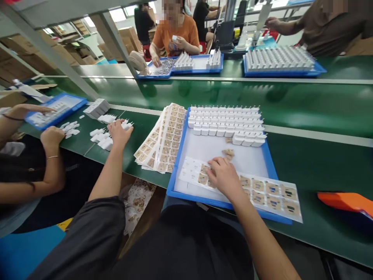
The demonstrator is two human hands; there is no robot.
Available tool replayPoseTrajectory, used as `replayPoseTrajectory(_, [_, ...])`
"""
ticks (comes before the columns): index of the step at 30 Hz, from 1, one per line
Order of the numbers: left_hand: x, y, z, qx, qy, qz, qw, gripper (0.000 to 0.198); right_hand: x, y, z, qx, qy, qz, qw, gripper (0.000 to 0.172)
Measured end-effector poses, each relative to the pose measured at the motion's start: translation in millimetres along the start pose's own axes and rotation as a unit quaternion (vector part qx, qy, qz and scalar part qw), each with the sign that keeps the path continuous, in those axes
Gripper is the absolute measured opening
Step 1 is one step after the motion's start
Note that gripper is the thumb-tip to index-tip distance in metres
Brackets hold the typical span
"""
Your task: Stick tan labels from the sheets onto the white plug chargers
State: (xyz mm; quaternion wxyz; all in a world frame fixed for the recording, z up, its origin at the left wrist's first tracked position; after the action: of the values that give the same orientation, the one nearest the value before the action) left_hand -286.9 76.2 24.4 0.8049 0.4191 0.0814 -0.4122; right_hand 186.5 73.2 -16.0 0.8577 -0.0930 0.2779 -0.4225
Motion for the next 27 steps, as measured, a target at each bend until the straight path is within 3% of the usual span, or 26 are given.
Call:
replayPoseTrajectory(5, [77.9, 78.6, -15.2, 0.077, -0.178, -0.14, 0.971, 0.034, -0.4, -6.6, -0.2, 0.006, -0.051, -0.038, 0.998, 0.011])
replayPoseTrajectory(8, [133.6, 136.9, -22.8, 0.169, -0.335, -0.235, 0.896, 0.033, -1.5, -9.5, 7.6, -0.081, -0.071, -0.071, 0.992, 0.006])
replayPoseTrajectory(12, [171.6, 182.9, -33.7, 0.228, -0.485, -0.2, 0.82, 0.03, -2.3, -14.7, 19.1, -0.168, -0.041, -0.097, 0.98, 0.011])
replayPoseTrajectory(14, [176.2, 189.5, -39.2, 0.246, -0.537, -0.142, 0.795, 0.027, -2.8, -17.3, 22.9, -0.164, 0.01, -0.069, 0.984, 0.012])
replayPoseTrajectory(18, [177.8, 188.5, -44.7, 0.282, -0.578, -0.036, 0.765, 0.033, -3.0, -22.6, 24.0, -0.132, 0.097, 0.042, 0.986, 0.012])
replayPoseTrajectory(24, [183.2, 188.4, -45.7, 0.343, -0.607, 0.09, 0.711, 0.042, -2.3, -25.7, 19.8, -0.103, 0.139, 0.127, 0.977, 0.009])
replayPoseTrajectory(27, [176.9, 187.2, -51.1, 0.337, -0.611, 0.121, 0.706, 0.047, -5.1, -24.9, 20.9, -0.11, 0.153, 0.151, 0.97, 0.009])
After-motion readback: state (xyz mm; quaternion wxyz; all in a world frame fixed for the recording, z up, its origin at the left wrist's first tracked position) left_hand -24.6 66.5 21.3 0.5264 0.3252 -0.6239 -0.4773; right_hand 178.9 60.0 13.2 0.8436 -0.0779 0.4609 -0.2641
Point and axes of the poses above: each hand's wrist, its own x-axis away from the middle knuckle, its own z-axis out of the back of the hand, y = z × x, the point moved 2 cm from there along -x, towards the middle knuckle, and after that the axes turned 8 degrees about y, right-handed, at the moved point
